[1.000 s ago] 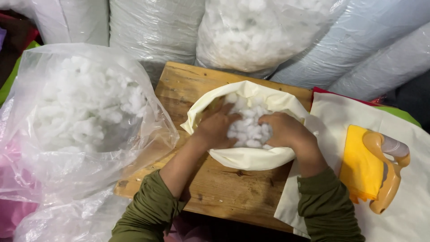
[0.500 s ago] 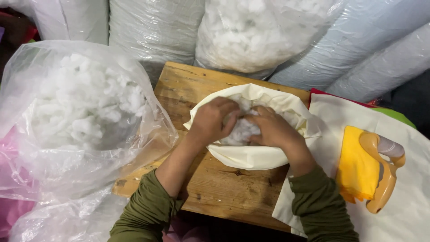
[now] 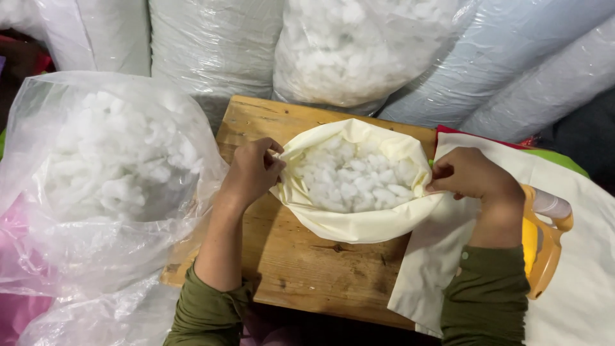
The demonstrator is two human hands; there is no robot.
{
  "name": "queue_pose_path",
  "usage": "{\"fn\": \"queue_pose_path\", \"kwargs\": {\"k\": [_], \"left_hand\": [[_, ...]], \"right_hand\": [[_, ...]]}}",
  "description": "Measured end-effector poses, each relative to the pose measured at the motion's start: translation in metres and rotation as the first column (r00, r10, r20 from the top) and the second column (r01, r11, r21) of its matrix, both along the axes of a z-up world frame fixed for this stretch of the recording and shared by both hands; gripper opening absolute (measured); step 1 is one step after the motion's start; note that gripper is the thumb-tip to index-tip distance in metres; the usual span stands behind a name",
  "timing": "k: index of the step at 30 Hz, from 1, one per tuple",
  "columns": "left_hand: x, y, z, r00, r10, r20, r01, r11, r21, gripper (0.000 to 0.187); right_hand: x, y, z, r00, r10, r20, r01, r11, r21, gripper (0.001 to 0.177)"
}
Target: The person uses a lint roller on a white pillowcase and then stuffs it with white fiberfill from a large plastic bag.
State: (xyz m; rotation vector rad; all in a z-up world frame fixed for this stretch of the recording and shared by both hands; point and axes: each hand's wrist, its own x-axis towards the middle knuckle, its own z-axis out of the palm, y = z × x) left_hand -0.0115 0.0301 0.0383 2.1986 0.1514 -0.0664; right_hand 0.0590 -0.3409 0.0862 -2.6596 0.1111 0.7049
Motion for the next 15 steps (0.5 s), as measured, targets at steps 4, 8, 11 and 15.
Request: {"fn": "queue_pose_path", "kwargs": {"k": [4,8,11,15], "left_hand": [[-0.003,0.007,0.004,0.932,0.051,0.36,0.102,0.913,-0.395,0.026],[-0.005,0.008,0.016,0.91,0.12,0.398,0.178,0.753,-0.634,0.036],[0.001,0.003,0.005,0.879,0.147,0.453,0.225,0.711,-0.666,0.028],[-0.001,0.019,0.007,0.75,0.248,0.614,0.102,0.873,-0.477,0.011]], "right_hand": [[0.006,-0.015,-0.002,0.975,0.19,0.112,-0.189,0.982,-0.025,0.02],[-0.015,-0.06,0.017,0.931,-0.01,0.365,-0.103,0.951,0.29,0.011],[-0.018,-0.06,0.018,0.962,-0.043,0.269,-0.05,0.943,0.329,0.01],[-0.013,-0.064,0.017,0.967,-0.04,0.252,0.02,0.996,0.084,0.017]]}}
